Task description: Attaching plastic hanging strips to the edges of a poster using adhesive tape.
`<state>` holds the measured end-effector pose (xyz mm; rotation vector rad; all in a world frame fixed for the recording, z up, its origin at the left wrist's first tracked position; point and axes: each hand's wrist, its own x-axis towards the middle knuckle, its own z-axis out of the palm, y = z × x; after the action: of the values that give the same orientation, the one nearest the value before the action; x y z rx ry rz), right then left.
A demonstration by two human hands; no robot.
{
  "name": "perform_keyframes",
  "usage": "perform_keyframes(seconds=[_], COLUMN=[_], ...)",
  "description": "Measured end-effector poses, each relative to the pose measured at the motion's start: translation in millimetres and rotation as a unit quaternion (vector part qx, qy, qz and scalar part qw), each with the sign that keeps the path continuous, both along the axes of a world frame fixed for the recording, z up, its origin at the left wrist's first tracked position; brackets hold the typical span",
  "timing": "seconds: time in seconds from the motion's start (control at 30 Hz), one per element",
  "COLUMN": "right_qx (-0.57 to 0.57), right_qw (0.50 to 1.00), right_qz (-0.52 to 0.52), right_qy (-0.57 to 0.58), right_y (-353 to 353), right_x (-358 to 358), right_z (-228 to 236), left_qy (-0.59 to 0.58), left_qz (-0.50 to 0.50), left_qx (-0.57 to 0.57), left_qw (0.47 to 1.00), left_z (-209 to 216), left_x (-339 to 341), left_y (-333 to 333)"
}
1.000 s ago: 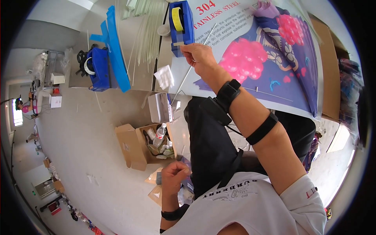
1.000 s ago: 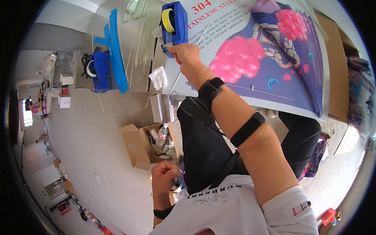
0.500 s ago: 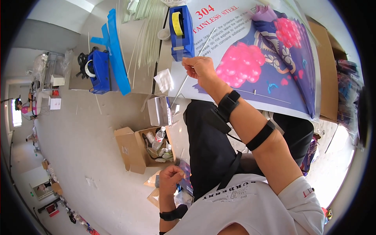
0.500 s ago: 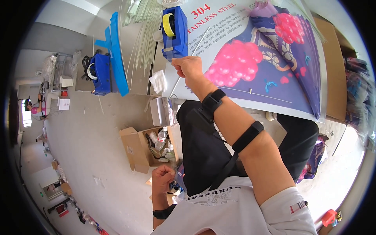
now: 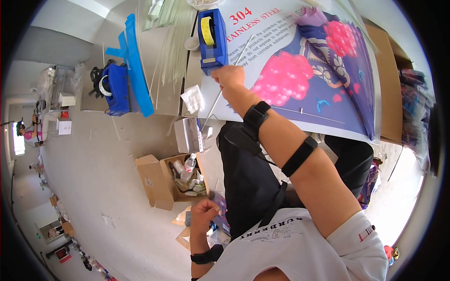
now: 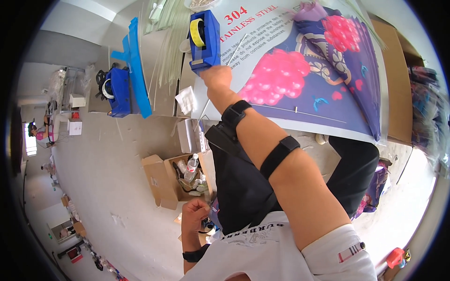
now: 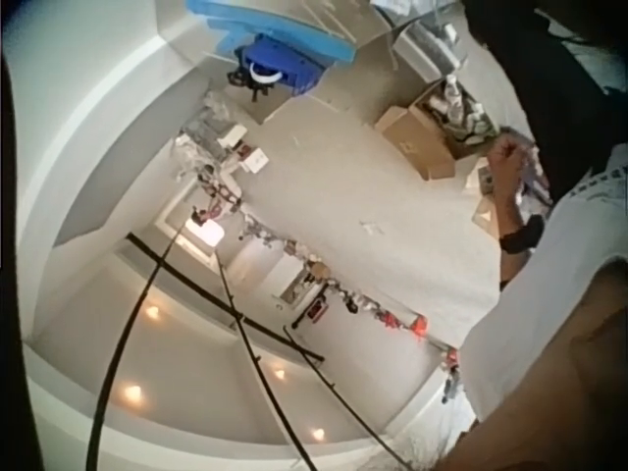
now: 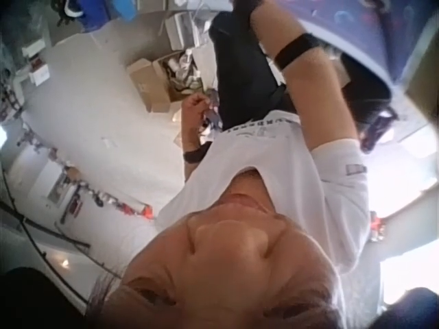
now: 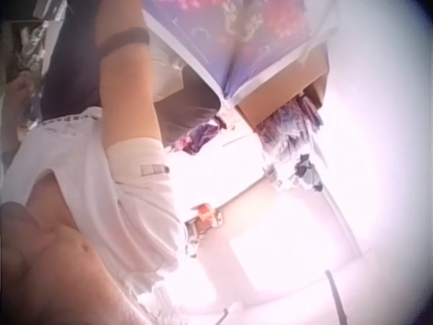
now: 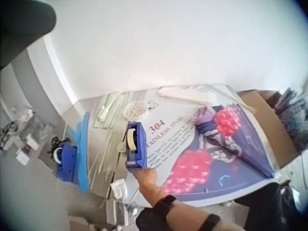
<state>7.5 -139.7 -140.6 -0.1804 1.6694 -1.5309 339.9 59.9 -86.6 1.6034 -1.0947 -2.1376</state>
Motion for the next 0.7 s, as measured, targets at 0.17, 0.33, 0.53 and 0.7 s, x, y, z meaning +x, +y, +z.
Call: perform_keyframes(seconds=[0.17, 0.33, 0.53, 0.7], right_qx=[-0.084, -0.156, -0.248, -0.315], right_qw=[0.992, 0.980, 0.936, 0.888], right_qz=[-0.060, -0.068, -0.115, -0.181], right_qy=[-0.072, -0.101, -0.222, -0.281], right_y=[25.3, 74.5, 201.1, 318.6], right_x=[13.3, -31.2, -136.2, -162.2], right_z=[21.3, 46.2, 38.5, 27.3], left_qy=[-0.036, -0.045, -0.066, 0.013], left_qz=[0.006, -0.008, -0.184, -0.285], left_qx=[-0.012, -0.092, -0.236, -0.361], left_qw=[0.999, 0.995, 0.952, 0.888], left_z=[-0.8, -3.7, 9.9, 15.7], left_x=[17.6, 19.7, -31.5, -99.8], left_y=[1.4, -21.7, -74.3, -99.3])
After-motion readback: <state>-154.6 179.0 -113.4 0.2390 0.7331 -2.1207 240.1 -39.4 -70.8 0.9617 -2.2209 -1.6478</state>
